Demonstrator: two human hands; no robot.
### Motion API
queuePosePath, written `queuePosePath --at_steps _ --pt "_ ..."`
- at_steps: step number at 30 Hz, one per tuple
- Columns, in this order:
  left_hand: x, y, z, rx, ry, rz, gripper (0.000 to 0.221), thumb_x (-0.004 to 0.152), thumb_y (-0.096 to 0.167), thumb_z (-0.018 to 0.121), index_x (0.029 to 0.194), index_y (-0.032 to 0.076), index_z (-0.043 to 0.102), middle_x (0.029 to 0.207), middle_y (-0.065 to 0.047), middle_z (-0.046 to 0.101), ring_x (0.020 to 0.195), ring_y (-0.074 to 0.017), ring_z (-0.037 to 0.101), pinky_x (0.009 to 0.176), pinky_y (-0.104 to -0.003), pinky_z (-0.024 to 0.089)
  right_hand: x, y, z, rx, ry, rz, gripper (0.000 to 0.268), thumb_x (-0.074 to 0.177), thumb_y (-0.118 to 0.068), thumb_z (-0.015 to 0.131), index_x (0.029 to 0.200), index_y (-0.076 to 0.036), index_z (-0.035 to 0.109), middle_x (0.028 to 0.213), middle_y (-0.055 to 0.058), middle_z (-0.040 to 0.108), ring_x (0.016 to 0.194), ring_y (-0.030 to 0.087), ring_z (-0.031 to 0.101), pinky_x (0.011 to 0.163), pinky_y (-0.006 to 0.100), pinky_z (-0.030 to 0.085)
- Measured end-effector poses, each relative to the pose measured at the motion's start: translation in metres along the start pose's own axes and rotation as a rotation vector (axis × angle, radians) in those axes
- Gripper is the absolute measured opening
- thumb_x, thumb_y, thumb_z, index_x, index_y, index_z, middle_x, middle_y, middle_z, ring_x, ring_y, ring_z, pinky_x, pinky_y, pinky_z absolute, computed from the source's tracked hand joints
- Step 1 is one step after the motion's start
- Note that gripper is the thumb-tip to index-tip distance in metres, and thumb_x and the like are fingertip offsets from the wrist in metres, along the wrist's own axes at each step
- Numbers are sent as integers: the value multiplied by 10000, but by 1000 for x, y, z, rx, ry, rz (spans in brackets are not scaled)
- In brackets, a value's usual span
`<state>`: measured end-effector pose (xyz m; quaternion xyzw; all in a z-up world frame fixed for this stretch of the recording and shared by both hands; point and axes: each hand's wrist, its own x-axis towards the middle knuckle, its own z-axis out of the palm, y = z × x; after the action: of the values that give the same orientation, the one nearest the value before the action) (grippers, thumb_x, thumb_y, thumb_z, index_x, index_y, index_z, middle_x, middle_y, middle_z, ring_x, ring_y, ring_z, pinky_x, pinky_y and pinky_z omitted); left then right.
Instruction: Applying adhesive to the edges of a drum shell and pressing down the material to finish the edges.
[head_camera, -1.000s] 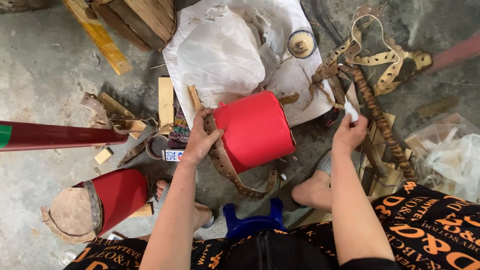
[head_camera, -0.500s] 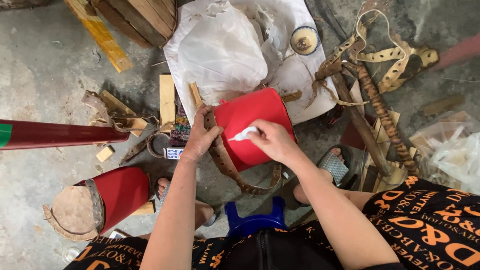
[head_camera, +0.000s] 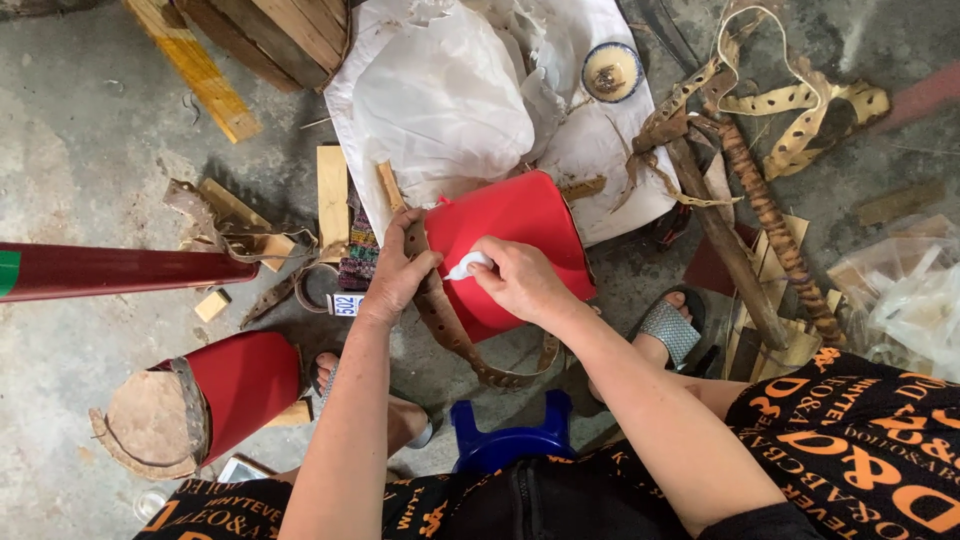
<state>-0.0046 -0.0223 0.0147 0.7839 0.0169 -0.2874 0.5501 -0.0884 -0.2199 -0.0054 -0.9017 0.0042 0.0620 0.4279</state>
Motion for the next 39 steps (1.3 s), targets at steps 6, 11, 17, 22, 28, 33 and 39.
queuePosePath --at_steps 6,11,17,22,28,33,39 --pt "-4 10 0 -31 4 -16 774 764 175 726 1480 96 443 1674 -236 170 1523 -426 204 1221 -474 281 9 0 -2 7 34 -15 130 920 -235 704 1005 -164 636 795 113 704 817 305 727 728 389 589" --pt "-7 16 0 -29 4 -19 780 760 184 730 1478 91 440 1672 -244 165 1530 -418 178 1231 -461 264 18 -5 -7 13 33 6 112 931 -251 688 1002 -186 631 794 89 709 827 287 729 731 381 588" --pt "-10 17 -2 15 -11 23 750 801 219 713 1490 105 442 1666 -240 203 1544 -392 150 1256 -469 181 25 -4 -9 58 1 28 96 941 -229 677 1000 -163 641 790 114 710 810 313 724 714 401 587" --pt "-12 12 -3 -54 -18 69 603 896 163 580 1467 44 425 1641 -303 215 1540 -425 132 1264 -501 152 28 4 -4 77 -1 48 90 945 -235 679 1003 -170 659 793 111 717 806 309 726 705 396 591" --pt "-4 -7 -5 -23 -20 97 608 884 131 480 1486 67 421 1656 -278 205 1545 -429 133 1254 -510 170 36 8 0 60 22 45 89 943 -246 671 993 -172 662 785 106 716 800 310 723 704 399 592" --pt "-8 0 0 -43 -12 95 608 885 126 446 1490 75 420 1660 -280 193 1545 -447 117 1246 -535 163 40 2 -1 44 38 51 100 943 -252 670 988 -164 659 785 118 715 806 319 725 705 407 592" --pt "-8 -5 -2 -2 -18 111 597 884 127 438 1479 94 425 1657 -279 200 1542 -452 131 1250 -528 156 47 -10 3 -54 80 35 121 936 -272 666 974 -160 640 758 115 707 780 311 729 700 407 591"
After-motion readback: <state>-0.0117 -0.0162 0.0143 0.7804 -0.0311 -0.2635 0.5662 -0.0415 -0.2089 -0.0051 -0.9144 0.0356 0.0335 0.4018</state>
